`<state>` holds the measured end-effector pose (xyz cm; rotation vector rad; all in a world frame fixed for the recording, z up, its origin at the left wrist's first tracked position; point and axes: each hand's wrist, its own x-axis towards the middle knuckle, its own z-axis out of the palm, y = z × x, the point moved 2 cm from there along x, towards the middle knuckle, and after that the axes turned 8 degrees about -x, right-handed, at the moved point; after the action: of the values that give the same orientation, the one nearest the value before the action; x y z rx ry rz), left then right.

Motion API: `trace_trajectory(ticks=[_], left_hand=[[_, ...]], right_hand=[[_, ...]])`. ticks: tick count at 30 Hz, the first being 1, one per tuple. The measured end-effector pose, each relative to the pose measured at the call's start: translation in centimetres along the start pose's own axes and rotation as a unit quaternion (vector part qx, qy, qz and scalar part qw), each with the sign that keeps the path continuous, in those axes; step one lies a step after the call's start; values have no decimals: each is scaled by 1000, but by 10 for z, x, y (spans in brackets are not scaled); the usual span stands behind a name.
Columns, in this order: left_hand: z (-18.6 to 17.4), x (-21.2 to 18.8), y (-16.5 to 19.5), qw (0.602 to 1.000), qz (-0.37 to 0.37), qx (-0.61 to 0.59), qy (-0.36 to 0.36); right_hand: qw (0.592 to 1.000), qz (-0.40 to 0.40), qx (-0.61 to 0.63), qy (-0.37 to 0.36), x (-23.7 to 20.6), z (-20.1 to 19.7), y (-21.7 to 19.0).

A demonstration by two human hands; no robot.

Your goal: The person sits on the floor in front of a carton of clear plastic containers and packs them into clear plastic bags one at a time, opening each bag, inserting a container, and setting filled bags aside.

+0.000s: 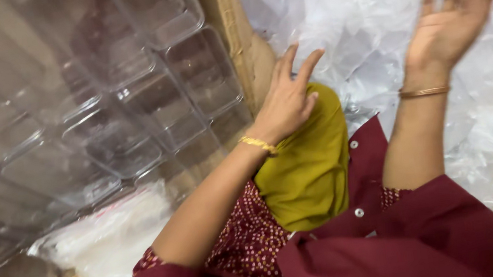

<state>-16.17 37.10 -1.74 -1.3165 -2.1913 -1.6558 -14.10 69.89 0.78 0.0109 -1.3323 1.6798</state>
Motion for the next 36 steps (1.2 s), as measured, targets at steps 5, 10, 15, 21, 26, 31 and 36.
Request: trace_trajectory(ticks=[5,10,15,21,26,31,36], left_hand=[[48,48,-26,985,-58,161,-35],[68,86,-45,968,-25,250,-18],[74,118,-79,930,-22,366,23],[78,144,-102,933,-42,355,33],[89,174,-111,930,-31,359,68],[95,206,-134,924,-39,375,70],[92,227,-168,928,-68,362,57]], right_hand=[[741,-228,-631,-33,-30,51,16],[711,-87,-698,-4,-28,34,60],[695,-98,-711,-47,-2,33,91],[651,-195,-721,-137,58,46,110],[644,-190,-722,-168,77,24,153],[669,-88,-705,-217,106,13,205],[533,-69,-788,-300,148,25,237]])
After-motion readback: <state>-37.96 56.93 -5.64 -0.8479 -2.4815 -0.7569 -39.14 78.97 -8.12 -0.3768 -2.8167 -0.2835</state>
